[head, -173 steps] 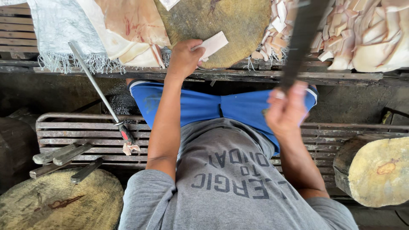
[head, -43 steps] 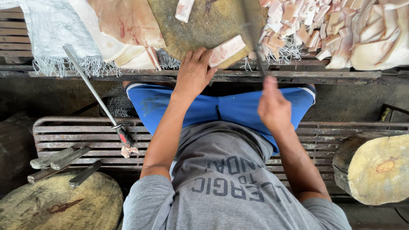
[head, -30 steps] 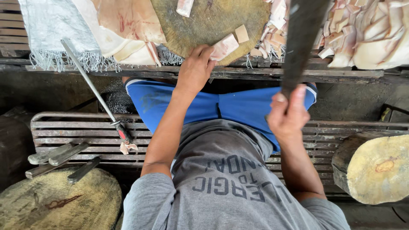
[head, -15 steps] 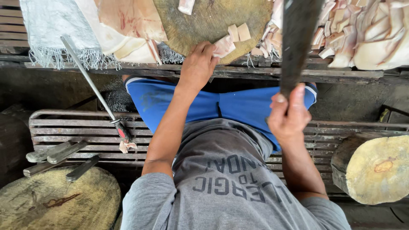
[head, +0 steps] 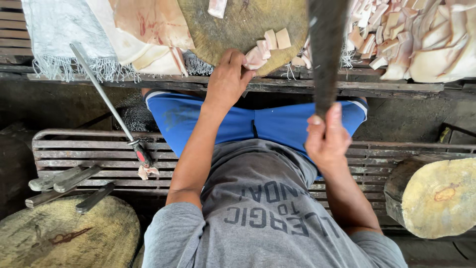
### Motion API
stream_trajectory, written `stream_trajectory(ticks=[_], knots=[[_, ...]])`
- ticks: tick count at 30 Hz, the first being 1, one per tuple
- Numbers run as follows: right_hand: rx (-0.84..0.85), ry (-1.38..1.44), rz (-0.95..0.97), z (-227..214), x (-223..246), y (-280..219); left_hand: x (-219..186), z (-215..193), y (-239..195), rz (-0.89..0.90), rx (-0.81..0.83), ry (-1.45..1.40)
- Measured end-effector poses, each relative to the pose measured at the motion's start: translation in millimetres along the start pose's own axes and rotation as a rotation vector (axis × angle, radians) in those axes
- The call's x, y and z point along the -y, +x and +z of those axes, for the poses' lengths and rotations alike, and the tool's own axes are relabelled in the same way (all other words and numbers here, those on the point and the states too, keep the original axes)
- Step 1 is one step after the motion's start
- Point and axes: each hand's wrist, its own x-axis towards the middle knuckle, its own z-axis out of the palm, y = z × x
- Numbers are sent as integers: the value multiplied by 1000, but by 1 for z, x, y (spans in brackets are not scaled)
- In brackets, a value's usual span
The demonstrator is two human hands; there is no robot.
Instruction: The person slices pieces of white animal skin into smaller strips on a circular wooden cutting board using a large knife.
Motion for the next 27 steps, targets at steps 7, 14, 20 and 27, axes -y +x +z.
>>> stream_trajectory(ticks=[7,14,20,27], knots=[[480,-450,52,17,-3,5,-1,-11,-5,140,-27,189],[334,-159,58,-10,12,1,41,-40,16,-133,-369,-8],[427,-346,-29,-1,-21,11,74,-46,52,-251,-526,10],[228,-443,149,-7,-84,76,59,13,115,-151,-363,397]])
